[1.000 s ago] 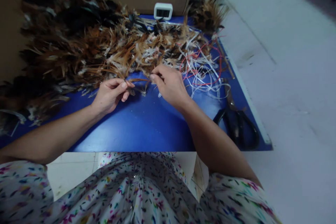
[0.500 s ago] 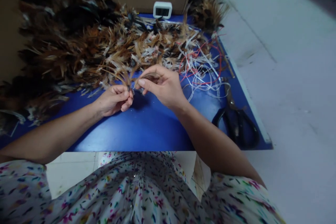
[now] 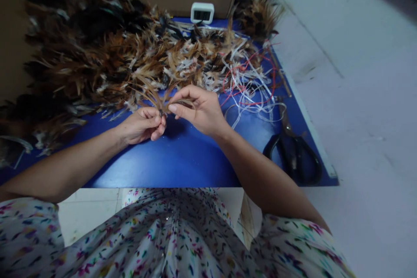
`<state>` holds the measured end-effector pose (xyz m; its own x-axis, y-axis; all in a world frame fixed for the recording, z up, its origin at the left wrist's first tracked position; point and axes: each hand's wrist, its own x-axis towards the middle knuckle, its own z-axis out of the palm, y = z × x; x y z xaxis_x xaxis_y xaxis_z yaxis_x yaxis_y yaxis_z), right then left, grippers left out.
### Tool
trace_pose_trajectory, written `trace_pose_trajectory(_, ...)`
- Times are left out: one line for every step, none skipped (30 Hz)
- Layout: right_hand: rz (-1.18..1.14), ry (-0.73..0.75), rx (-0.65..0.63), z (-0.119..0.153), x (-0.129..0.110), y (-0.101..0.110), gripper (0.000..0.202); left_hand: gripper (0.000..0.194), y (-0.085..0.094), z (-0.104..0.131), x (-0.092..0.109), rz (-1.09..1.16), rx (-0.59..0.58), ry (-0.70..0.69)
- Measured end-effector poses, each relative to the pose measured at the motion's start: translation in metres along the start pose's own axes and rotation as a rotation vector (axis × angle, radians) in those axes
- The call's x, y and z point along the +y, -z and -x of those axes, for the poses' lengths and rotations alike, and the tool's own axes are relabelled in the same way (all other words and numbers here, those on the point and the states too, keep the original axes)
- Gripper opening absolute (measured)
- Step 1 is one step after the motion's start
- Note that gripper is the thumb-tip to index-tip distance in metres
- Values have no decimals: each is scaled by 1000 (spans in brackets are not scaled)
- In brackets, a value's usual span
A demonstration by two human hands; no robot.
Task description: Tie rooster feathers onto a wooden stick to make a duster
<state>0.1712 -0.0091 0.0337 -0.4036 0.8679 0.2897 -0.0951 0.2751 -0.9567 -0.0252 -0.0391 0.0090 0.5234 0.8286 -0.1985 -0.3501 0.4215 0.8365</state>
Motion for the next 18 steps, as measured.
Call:
trace_pose_trajectory(-3, 18, -6, 0, 1, 0, 32, 39, 0, 0, 0, 3, 6, 7)
trace_pose_trajectory(-2, 36, -13, 0, 1, 0, 32, 40, -1, 1, 1, 2, 12, 14)
trace_pose_trajectory(1, 52, -21, 0, 2, 1, 31, 41, -1, 1, 1, 1, 18, 21)
trace_pose_trajectory(4, 65, -28, 0, 3, 1, 30, 42, -1, 1, 1, 1, 22, 27)
trace_pose_trajectory(8, 73, -36, 0, 4, 1, 30, 42, -2, 1, 2, 3, 22, 30)
trace_pose_trajectory(12, 77, -40, 0, 4, 2, 29, 42, -2, 1, 2, 5, 16, 30)
trace_pose_trajectory(15, 80, -45, 0, 5, 2, 29, 41, -2, 1, 2, 7, 7, 28)
trace_pose_trajectory(17, 82, -51, 0, 5, 2, 29, 40, -2, 1, 2, 8, -3, 23)
trace_pose_trajectory(18, 84, -57, 0, 6, 3, 29, 39, -2, 1, 2, 6, -15, 19)
trace_pose_trajectory(18, 86, -67, 0, 7, 3, 29, 38, -2, 1, 2, 2, -24, 18)
trace_pose_trajectory(19, 88, -79, -1, 7, 4, 28, 38, -2, 1, 2, -3, -31, 19)
trace_pose_trajectory(21, 92, -91, -1, 7, 4, 28, 38, -2, 1, 2, -8, -35, 22)
trace_pose_trajectory(26, 95, -103, -1, 8, 5, 27, 38, -2, 2, 2, -13, -38, 27)
trace_pose_trajectory(34, 102, -111, -2, 7, 5, 26, 38, -1, 2, 2, -16, -40, 31)
trace_pose_trajectory(44, 110, -115, -2, 7, 5, 26, 38, -1, 2, 2, -19, -42, 34)
trace_pose_trajectory(54, 122, -116, -3, 7, 6, 25, 37, -1, 2, 2, -20, -47, 34)
trace_pose_trajectory(65, 136, -113, -3, 6, 6, 25, 37, -1, 2, 2, -20, -53, 33)
trace_pose_trajectory(77, 148, -112, -3, 5, 6, 24, 36, -1, 2, 2, -19, -62, 31)
